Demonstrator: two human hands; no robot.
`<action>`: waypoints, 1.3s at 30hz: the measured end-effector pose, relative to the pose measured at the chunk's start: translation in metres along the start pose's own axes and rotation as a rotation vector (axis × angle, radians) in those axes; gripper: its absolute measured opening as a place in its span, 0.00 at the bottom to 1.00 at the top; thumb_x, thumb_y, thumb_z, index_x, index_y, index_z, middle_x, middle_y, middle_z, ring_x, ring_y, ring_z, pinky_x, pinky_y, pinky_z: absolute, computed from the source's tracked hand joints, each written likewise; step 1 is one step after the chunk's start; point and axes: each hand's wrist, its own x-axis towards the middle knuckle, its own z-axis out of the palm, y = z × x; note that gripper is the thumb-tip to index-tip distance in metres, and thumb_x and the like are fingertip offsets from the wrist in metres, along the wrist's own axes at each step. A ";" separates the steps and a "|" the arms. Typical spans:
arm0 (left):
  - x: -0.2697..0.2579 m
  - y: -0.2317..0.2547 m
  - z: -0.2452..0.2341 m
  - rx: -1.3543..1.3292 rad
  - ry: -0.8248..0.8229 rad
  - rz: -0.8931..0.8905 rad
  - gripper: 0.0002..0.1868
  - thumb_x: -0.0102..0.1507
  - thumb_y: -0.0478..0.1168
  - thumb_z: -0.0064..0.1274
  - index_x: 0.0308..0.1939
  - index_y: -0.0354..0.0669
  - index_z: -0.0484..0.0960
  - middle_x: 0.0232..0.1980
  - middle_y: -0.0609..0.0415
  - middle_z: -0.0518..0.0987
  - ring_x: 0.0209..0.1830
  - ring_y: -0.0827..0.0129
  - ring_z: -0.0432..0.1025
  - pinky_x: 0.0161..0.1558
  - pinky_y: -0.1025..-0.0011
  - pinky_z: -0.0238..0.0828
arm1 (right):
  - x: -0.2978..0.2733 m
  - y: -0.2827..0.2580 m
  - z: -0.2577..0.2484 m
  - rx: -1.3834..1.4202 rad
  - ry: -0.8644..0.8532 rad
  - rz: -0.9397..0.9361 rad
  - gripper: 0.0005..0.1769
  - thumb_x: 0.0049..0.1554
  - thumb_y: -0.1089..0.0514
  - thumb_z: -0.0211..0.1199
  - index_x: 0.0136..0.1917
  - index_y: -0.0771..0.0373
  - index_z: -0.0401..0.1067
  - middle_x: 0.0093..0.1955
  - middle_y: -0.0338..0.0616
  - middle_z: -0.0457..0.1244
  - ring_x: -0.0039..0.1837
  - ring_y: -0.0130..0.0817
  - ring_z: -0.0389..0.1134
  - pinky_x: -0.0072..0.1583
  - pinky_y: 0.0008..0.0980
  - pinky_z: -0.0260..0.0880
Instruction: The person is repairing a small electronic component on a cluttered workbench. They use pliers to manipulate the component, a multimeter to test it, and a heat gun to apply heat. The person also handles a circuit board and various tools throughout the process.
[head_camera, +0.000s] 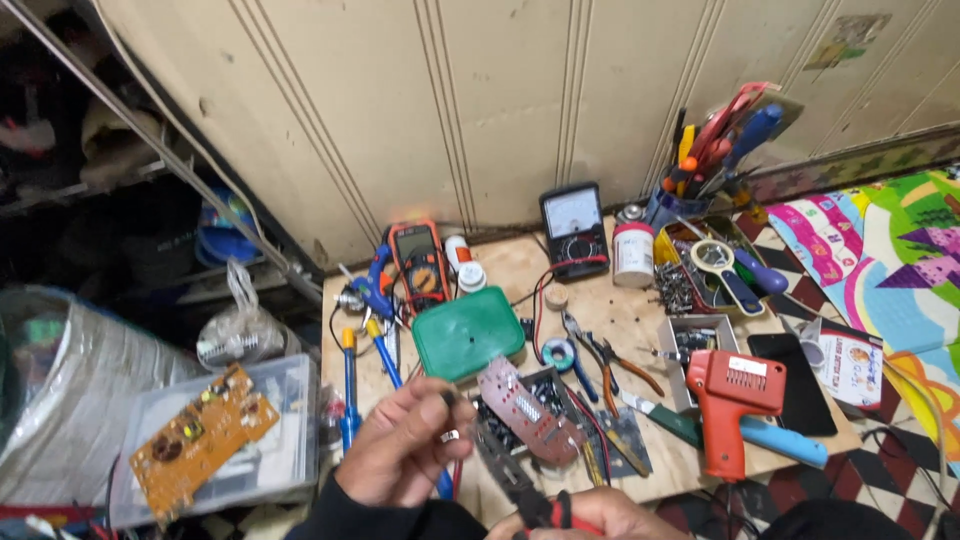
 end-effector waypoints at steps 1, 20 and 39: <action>-0.001 -0.001 -0.007 0.019 0.039 0.047 0.17 0.68 0.33 0.60 0.59 0.29 0.82 0.45 0.30 0.86 0.36 0.53 0.82 0.38 0.65 0.84 | -0.010 -0.003 0.002 0.062 -0.023 0.006 0.24 0.66 0.57 0.61 0.70 0.70 0.83 0.65 0.39 0.77 0.65 0.20 0.71 0.67 0.19 0.65; -0.093 0.065 0.030 0.089 0.460 0.440 0.13 0.64 0.42 0.63 0.50 0.42 0.82 0.42 0.47 0.84 0.38 0.63 0.78 0.39 0.69 0.77 | 0.112 0.152 0.041 -0.962 0.551 0.228 0.32 0.66 0.25 0.56 0.67 0.50 0.71 0.58 0.42 0.73 0.54 0.45 0.78 0.58 0.49 0.78; -0.126 -0.004 0.095 -0.218 -0.072 0.558 0.15 0.76 0.38 0.56 0.64 0.35 0.79 0.48 0.46 0.88 0.44 0.64 0.78 0.42 0.72 0.74 | 0.086 0.200 0.027 -0.780 0.833 0.272 0.39 0.57 0.35 0.71 0.76 0.49 0.68 0.70 0.36 0.68 0.63 0.47 0.76 0.64 0.47 0.77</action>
